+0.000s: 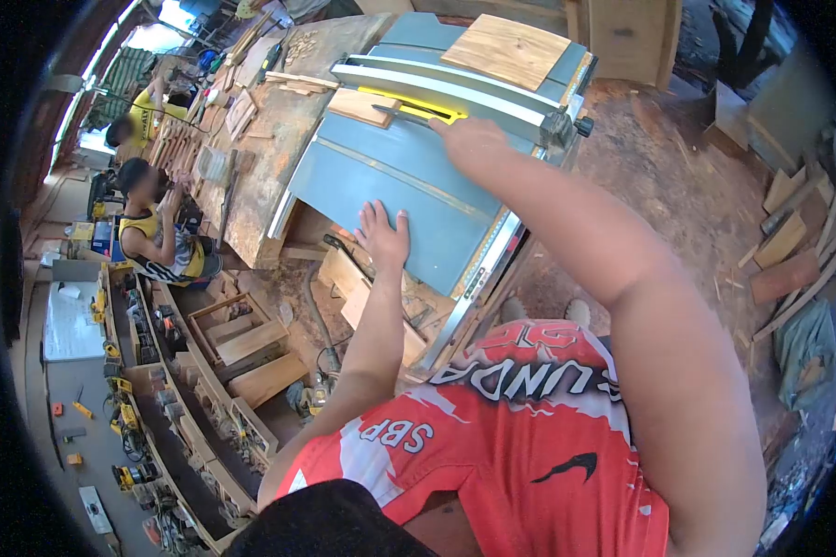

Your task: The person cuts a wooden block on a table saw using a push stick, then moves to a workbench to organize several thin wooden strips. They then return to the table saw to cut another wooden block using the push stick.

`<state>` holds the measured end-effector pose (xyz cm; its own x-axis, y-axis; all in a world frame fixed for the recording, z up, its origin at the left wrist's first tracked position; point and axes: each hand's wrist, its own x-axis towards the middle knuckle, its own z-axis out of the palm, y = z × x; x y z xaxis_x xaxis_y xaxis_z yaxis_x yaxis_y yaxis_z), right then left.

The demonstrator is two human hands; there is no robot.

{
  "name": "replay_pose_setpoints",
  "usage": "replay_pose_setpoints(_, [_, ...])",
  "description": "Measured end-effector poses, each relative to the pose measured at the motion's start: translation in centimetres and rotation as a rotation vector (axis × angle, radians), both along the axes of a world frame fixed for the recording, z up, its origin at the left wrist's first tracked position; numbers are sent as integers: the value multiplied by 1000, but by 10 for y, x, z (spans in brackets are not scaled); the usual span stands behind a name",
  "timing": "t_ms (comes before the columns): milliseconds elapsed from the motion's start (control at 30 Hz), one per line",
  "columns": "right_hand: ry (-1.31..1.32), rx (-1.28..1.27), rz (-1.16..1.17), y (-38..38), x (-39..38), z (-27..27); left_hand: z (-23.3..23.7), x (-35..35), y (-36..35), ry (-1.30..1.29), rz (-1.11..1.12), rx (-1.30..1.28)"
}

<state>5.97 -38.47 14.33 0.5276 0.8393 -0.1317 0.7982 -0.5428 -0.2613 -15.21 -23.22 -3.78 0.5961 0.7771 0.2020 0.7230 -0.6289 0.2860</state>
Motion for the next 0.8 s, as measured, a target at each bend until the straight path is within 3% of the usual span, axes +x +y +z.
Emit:
replay_pose_setpoints(200, [84,-124,-8,48,5,-6,7,2,-4,20,22,-13])
replay_pose_setpoints(433, [133,-74,21,97,-7,-6,8,0,-4,-24,36,9])
replay_pose_setpoints(500, [77,-4,196,87,-21,-14,6,-3,-1,-95,37,14])
replay_pose_setpoints(567, [109,142,212,58,-35,-18,0,-6,10,-169,41,12])
replay_pose_setpoints(633, [178,404,233,22,-48,-26,-6,-11,55,-506,84,-128])
replay_pose_setpoints(700, [126,343,197,-24,-63,-27,28,2,97,-457,184,-81])
replay_pose_setpoints(767, [379,-1,12,-67,-83,8,28,27,158,-434,126,87])
replay_pose_setpoints(800, [359,101,36,-92,-86,-7,32,41,182,-375,90,118])
